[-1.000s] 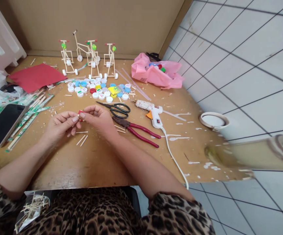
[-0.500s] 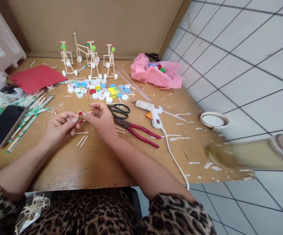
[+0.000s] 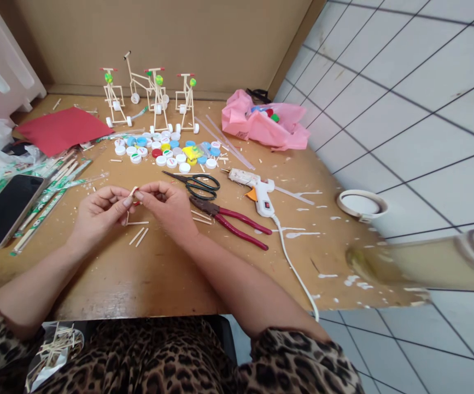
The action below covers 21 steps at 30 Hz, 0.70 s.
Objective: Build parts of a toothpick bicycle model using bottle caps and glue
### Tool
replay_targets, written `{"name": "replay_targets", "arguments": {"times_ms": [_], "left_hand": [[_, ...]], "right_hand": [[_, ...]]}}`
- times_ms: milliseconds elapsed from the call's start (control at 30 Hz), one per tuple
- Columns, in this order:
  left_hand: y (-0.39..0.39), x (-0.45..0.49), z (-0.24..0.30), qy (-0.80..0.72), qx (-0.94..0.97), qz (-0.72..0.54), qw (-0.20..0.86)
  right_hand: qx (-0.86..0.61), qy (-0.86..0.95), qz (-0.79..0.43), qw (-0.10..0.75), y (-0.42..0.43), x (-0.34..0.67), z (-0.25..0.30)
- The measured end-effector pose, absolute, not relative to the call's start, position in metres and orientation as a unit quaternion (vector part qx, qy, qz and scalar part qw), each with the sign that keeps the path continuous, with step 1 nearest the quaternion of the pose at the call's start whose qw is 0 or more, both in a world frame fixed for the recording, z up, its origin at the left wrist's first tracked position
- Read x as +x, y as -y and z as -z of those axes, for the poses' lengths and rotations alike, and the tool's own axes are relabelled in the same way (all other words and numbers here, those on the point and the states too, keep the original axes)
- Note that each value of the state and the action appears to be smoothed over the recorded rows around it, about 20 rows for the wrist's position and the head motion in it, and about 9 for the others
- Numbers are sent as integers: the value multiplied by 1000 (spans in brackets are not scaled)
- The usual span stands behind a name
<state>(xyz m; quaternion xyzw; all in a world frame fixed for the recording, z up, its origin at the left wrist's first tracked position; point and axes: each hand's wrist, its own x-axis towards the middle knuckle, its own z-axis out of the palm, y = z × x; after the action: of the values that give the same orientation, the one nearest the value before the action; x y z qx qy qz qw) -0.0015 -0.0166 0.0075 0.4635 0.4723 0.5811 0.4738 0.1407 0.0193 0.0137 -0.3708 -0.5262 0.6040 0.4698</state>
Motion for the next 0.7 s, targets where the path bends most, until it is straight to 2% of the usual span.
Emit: {"name": "replay_targets", "arguments": {"times_ms": [700], "left_hand": [[18, -2, -7, -474, 473, -592, 448]], "right_hand": [[-380, 526, -608, 457, -21, 143, -8]]}}
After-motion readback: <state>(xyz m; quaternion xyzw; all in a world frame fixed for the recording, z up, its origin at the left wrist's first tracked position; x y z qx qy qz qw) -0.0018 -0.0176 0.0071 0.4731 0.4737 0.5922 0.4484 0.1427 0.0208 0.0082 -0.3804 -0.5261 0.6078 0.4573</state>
